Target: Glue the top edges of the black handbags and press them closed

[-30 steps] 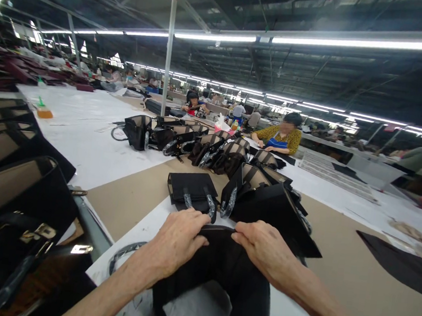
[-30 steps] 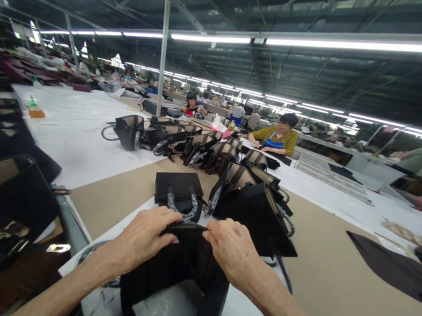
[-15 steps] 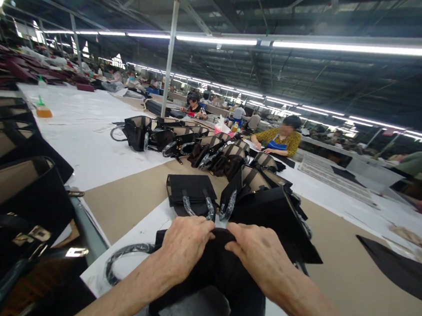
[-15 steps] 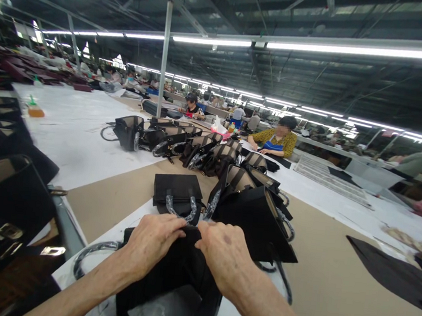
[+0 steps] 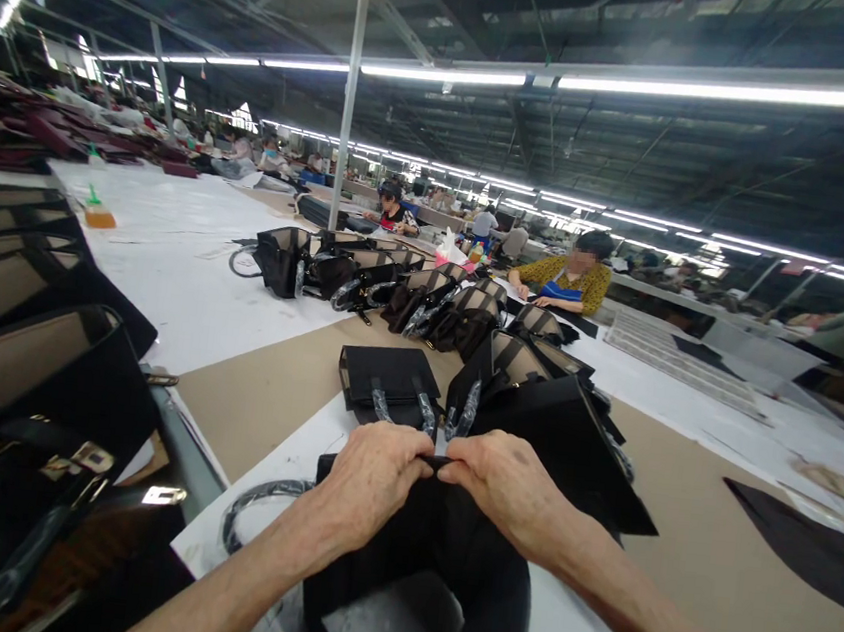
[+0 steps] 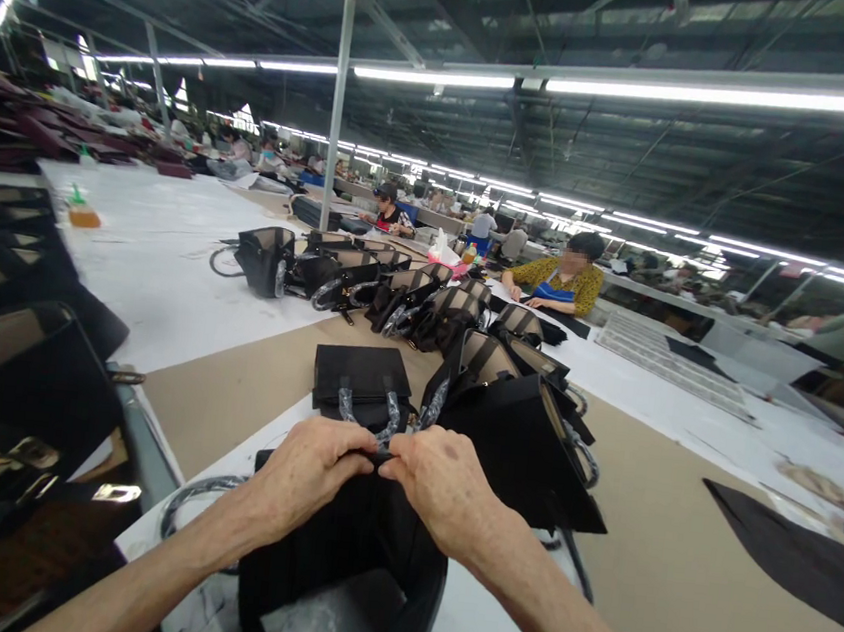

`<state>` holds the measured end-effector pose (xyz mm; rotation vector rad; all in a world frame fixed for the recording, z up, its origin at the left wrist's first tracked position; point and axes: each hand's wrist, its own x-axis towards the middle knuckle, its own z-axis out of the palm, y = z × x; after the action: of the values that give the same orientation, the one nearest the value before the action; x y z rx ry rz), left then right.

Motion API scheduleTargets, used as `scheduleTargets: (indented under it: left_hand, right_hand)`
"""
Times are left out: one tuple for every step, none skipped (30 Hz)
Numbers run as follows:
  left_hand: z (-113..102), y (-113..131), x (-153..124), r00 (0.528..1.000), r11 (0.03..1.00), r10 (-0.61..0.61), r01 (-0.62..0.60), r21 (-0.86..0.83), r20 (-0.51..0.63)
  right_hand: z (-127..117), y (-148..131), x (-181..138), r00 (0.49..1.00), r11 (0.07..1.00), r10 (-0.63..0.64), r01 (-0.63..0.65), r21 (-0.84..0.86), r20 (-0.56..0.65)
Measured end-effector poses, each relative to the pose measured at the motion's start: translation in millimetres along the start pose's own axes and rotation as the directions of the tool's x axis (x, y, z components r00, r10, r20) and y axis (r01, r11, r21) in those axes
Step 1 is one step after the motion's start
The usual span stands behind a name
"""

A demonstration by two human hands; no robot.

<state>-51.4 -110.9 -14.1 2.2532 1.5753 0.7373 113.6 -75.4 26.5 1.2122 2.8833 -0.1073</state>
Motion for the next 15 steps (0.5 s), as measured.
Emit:
scheduleTargets:
  left_hand:
    - [-4, 0, -4, 1.0, 1.0, -0.02, 0.019, 0.023, 0.01]
    - [-7, -1, -9, 0.998, 0.997, -0.057, 0.057, 0.054, 0.013]
    - [-11, -3, -15, 0.994, 0.991, -0.107, 0.106, 0.079, 0.011]
    - [-15, -5, -22, 0.987, 0.983, -0.161, 0.16, 0.086, 0.008]
    - [-19, -7, -28, 0.976, 0.974, -0.217, 0.216, 0.067, 0.005]
    - [-22, -10, -34, 0.964, 0.964, -0.265, 0.265, 0.017, 0.007]
    - [-24, -13, -39, 0.955, 0.953, -0.297, 0.297, -0.055, 0.01]
    - [-25, -16, -42, 0.949, 0.94, -0.314, 0.313, -0.137, 0.012]
    - [-26, -19, -45, 0.946, 0.923, -0.324, 0.319, -0.215, 0.014]
    - [-26, -21, -47, 0.945, 0.905, -0.326, 0.316, -0.285, 0.015]
    - [-26, -23, -48, 0.948, 0.887, -0.318, 0.305, -0.346, 0.019]
    - [-25, -24, -48, 0.951, 0.87, -0.307, 0.29, -0.399, 0.024]
    - [-25, -25, -48, 0.955, 0.854, -0.296, 0.278, -0.44, 0.027]
    - [-24, -26, -48, 0.957, 0.839, -0.289, 0.269, -0.473, 0.03]
    - [-23, -26, -48, 0.957, 0.827, -0.287, 0.264, -0.497, 0.032]
  right_hand:
    - [0, 0, -1, 1.0, 0.999, -0.015, 0.015, 0.042, 0.0]
    - [0, 0, -2, 1.0, 0.995, -0.024, 0.024, 0.097, 0.0]
    - [0, 0, -3, 1.0, 0.987, -0.024, 0.023, 0.156, 0.004]
    - [1, 1, -4, 1.0, 0.978, -0.013, 0.012, 0.211, 0.008]
    - [1, 2, -4, 1.0, 0.968, 0.005, -0.008, 0.252, 0.011]
    - [2, 2, -5, 1.0, 0.961, 0.028, -0.031, 0.275, 0.014]
    - [3, 2, -5, 0.999, 0.959, 0.046, -0.05, 0.28, 0.018]
    - [3, 2, -5, 0.998, 0.958, 0.06, -0.064, 0.281, 0.021]
    - [3, 2, -5, 0.997, 0.956, 0.072, -0.075, 0.282, 0.023]
    - [3, 1, -4, 0.996, 0.955, 0.082, -0.086, 0.285, 0.028]
    - [3, -1, -4, 0.995, 0.952, 0.089, -0.096, 0.29, 0.037]
    - [3, -2, -3, 0.994, 0.95, 0.098, -0.106, 0.293, 0.042]
    - [2, -3, -2, 0.993, 0.949, 0.104, -0.114, 0.295, 0.049]
    - [2, -5, -2, 0.993, 0.949, 0.107, -0.119, 0.293, 0.056]
    - [1, -6, -1, 0.992, 0.951, 0.108, -0.122, 0.284, 0.062]
